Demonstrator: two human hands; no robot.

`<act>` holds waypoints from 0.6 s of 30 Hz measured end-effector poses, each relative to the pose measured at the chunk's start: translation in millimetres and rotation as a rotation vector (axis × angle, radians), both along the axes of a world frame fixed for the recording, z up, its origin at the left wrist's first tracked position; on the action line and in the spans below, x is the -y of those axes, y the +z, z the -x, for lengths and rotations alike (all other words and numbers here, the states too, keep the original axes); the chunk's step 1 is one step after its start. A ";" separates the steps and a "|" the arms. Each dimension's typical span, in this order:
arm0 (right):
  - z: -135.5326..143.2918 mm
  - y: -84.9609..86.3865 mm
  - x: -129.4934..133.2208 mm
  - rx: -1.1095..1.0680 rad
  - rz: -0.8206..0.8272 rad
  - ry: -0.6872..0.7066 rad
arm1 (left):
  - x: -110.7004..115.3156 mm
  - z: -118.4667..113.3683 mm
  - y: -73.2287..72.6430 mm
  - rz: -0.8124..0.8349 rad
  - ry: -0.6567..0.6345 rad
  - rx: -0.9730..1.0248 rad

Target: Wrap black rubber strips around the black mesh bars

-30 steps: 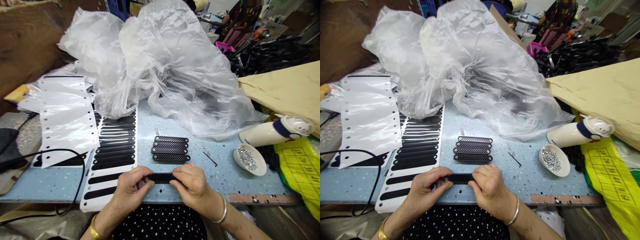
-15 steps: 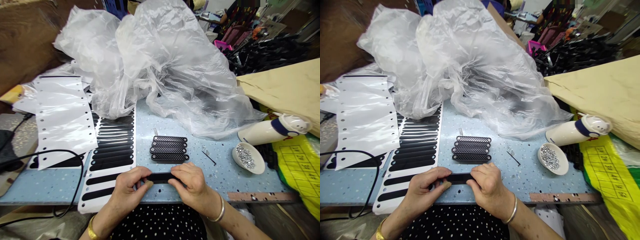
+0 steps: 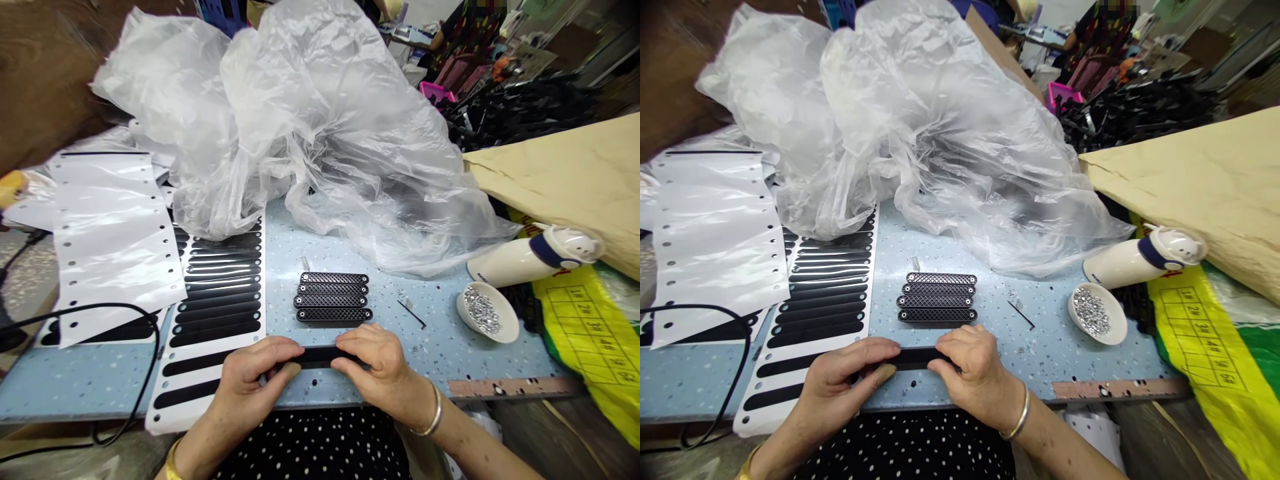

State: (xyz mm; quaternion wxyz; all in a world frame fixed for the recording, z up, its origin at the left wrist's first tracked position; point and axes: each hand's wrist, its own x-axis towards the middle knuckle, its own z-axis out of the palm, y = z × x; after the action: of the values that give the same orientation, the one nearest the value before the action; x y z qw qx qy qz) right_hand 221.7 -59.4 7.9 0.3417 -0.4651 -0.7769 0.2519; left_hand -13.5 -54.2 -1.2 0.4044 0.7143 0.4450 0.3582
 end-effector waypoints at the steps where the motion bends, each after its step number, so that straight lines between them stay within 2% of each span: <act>1: 0.0 0.0 0.2 -0.003 0.000 -0.001 | -0.2 -0.3 0.3 -0.002 0.004 0.002; 6: 0.7 1.1 0.5 -0.003 -0.006 0.000 | 0.2 -2.4 0.8 -0.002 0.107 -0.024; 13: 1.5 2.9 0.2 0.021 -0.006 0.002 | 1.1 -0.4 -2.2 -0.062 0.034 -0.019; 18: 1.1 3.1 0.5 0.006 -0.005 0.002 | 3.2 -0.4 -5.7 -0.032 0.118 -0.053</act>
State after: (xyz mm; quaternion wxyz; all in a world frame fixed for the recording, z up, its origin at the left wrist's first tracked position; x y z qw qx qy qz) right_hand 220.6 -59.9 11.0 0.3401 -0.4640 -0.7792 0.2487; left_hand -13.1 -57.4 -6.9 0.3591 0.7026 0.4909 0.3694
